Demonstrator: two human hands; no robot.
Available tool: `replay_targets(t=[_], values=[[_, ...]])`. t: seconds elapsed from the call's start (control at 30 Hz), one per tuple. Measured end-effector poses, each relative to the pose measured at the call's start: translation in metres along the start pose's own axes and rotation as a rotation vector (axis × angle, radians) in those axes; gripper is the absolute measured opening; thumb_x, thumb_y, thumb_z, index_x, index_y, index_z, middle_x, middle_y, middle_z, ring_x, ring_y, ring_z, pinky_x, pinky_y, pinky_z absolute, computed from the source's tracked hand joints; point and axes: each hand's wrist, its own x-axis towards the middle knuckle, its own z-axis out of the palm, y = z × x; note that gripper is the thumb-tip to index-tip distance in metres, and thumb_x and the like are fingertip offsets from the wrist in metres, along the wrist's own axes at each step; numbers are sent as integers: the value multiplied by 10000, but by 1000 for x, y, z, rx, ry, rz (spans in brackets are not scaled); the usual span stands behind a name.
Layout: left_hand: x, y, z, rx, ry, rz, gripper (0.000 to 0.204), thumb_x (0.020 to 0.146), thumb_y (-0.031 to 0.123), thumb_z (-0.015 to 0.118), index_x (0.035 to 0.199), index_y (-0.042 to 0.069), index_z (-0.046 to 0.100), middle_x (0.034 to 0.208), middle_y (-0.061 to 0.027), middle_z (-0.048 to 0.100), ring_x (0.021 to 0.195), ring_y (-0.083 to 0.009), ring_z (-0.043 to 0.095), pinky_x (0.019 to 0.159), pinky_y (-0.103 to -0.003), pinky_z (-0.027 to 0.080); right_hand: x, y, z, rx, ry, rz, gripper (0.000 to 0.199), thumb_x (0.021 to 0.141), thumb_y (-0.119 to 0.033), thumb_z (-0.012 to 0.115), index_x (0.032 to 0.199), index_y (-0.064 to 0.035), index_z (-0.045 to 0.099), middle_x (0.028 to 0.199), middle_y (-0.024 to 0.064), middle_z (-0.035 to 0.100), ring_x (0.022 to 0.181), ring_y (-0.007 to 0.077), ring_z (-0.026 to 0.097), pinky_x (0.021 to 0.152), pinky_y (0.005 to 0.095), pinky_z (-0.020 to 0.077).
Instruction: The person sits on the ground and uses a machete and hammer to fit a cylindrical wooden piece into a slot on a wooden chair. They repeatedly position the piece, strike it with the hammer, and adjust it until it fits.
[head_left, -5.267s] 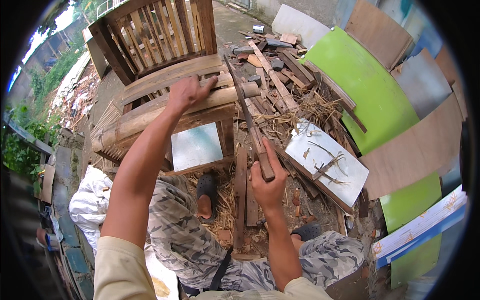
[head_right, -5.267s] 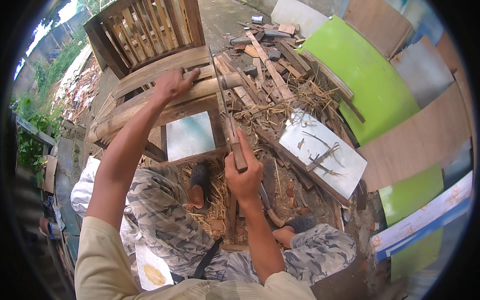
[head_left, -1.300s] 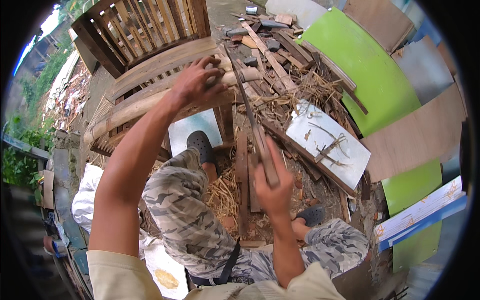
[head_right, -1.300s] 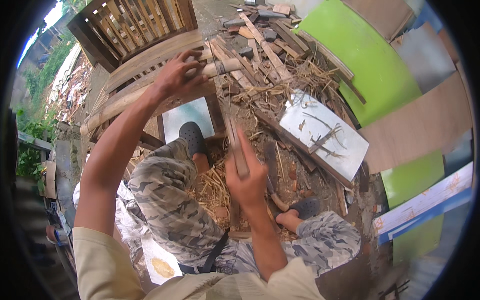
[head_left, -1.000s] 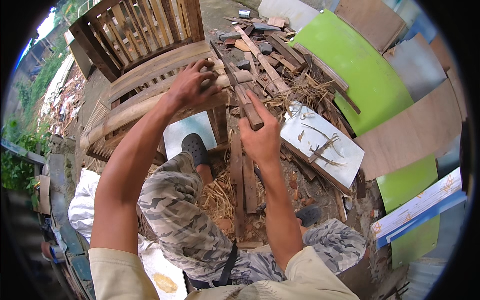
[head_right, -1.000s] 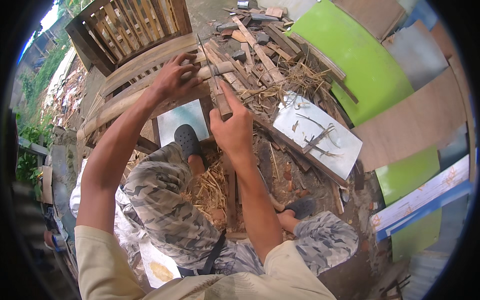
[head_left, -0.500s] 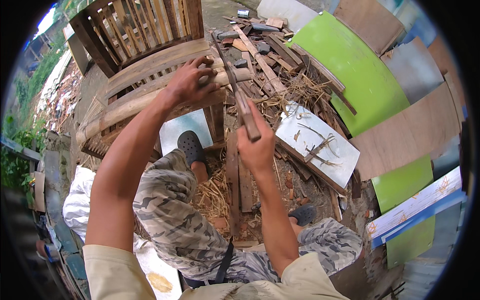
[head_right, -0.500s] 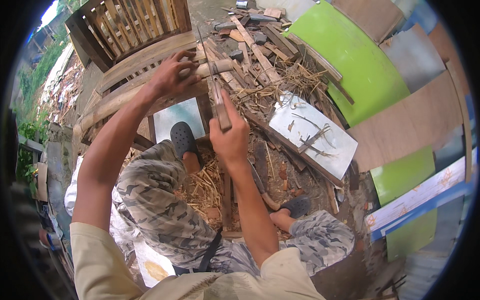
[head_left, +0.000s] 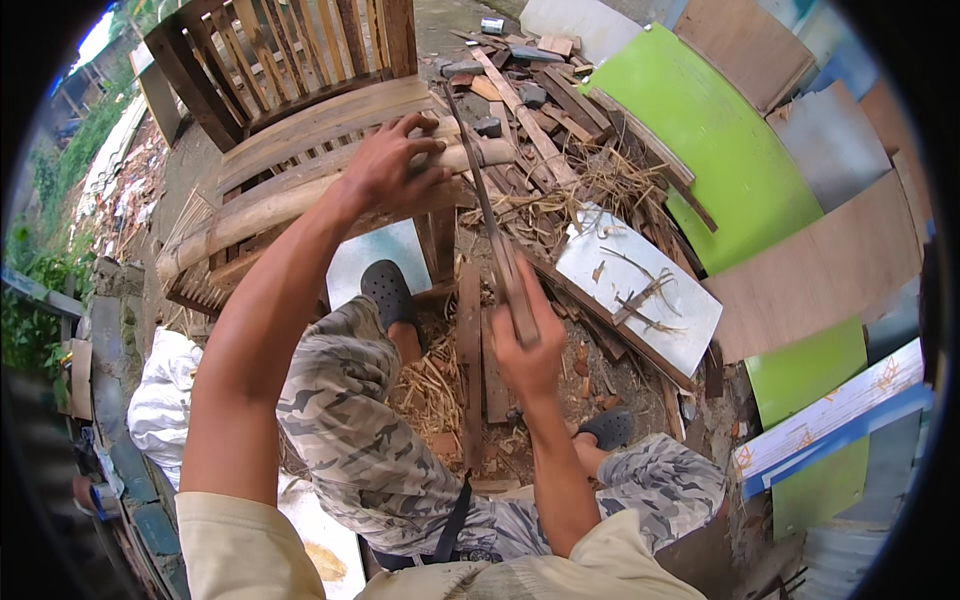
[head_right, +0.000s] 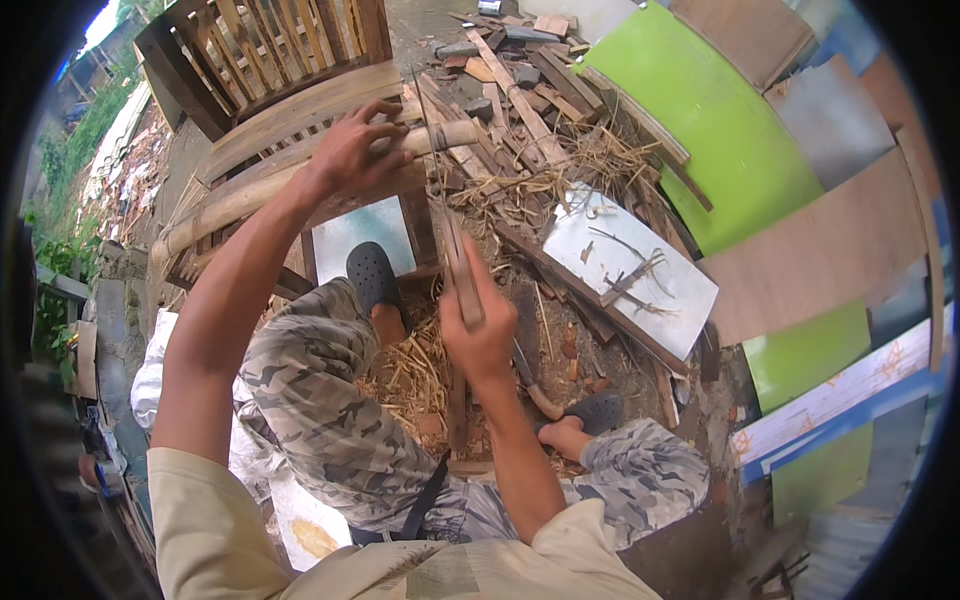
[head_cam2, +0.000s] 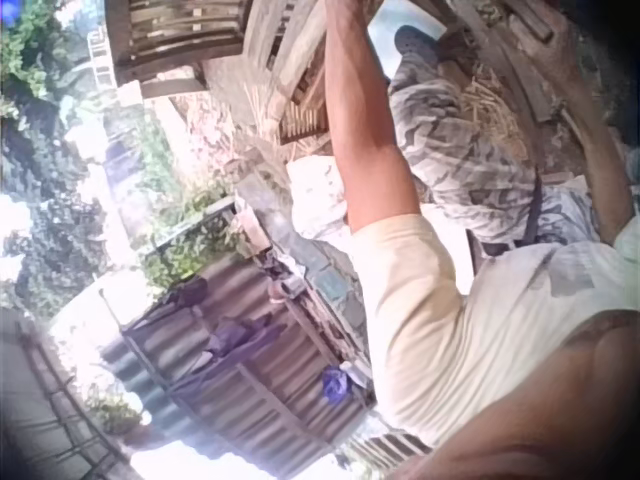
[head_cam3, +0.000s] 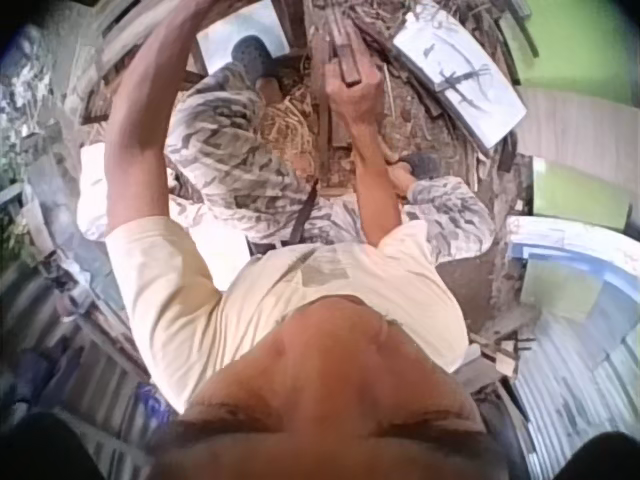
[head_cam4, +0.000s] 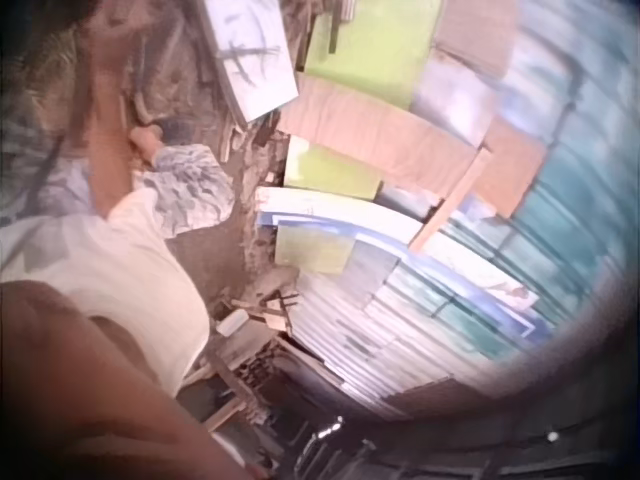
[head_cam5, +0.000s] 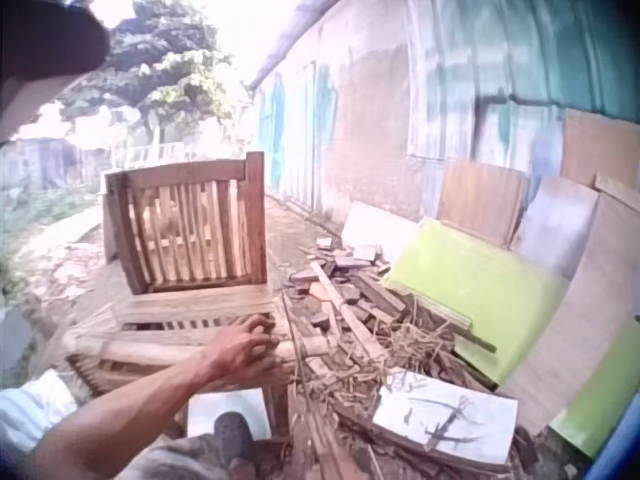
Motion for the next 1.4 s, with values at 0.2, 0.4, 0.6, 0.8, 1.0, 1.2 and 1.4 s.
replay_targets(t=[0.2, 0.4, 0.6, 0.8, 1.0, 1.2, 1.4], values=[[-16, -10, 2, -5, -8, 0, 413, 896, 434, 726, 1114, 85, 767, 1361, -163, 583, 1267, -387, 553, 1041, -500, 467, -17, -28, -19, -41, -40, 30, 586, 852, -22, 601, 1437, -29, 568, 998, 203, 755, 743, 113, 684, 639, 300, 535], [11, 3, 3, -1, 18, 29, 404, 899, 427, 724, 1107, 83, 767, 1376, -169, 574, 1261, -388, 555, 1027, -498, 469, 30, 13, 10, -75, 54, -146, 573, 882, -13, 571, 1453, -42, 557, 1117, 111, 744, 786, 78, 642, 691, 230, 513], [-16, -18, -4, 36, 36, 14, 389, 898, 416, 728, 1092, 82, 770, 1367, -161, 583, 1255, -383, 569, 1050, -494, 457, -64, -24, -36, 7, -39, 49, 568, 852, 21, 589, 1420, 21, 569, 1136, 189, 737, 910, 183, 717, 804, 326, 553], [7, 1, 3, -25, -22, -14, 400, 892, 428, 728, 1098, 87, 773, 1365, -157, 591, 1269, -384, 561, 1053, -499, 454, 41, -2, 4, -77, -7, 3, 578, 853, -17, 612, 1429, -35, 577, 1059, 277, 710, 873, 173, 731, 752, 324, 552], [-11, -10, -5, 9, -2, -27, 415, 891, 445, 726, 1105, 93, 773, 1375, -152, 586, 1268, -387, 560, 1051, -502, 458, -70, -20, -47, -15, -25, -66, 563, 860, 16, 584, 1423, -5, 570, 1173, 220, 729, 899, 180, 735, 746, 296, 553], [8, -2, 3, -2, 2, 23, 396, 893, 420, 729, 1090, 79, 768, 1361, -152, 590, 1259, -386, 567, 1044, -488, 468, 54, -4, 14, -30, 16, -25, 597, 838, 1, 605, 1433, -39, 574, 1076, 280, 713, 817, 165, 710, 726, 321, 550], [-7, -4, -3, -19, 13, -6, 386, 878, 395, 751, 1092, 75, 778, 1355, -160, 589, 1248, -374, 576, 1038, -479, 475, -81, -5, -41, -47, -3, -94, 590, 855, 1, 589, 1443, -45, 568, 1013, 195, 719, 735, 116, 645, 671, 300, 537]])
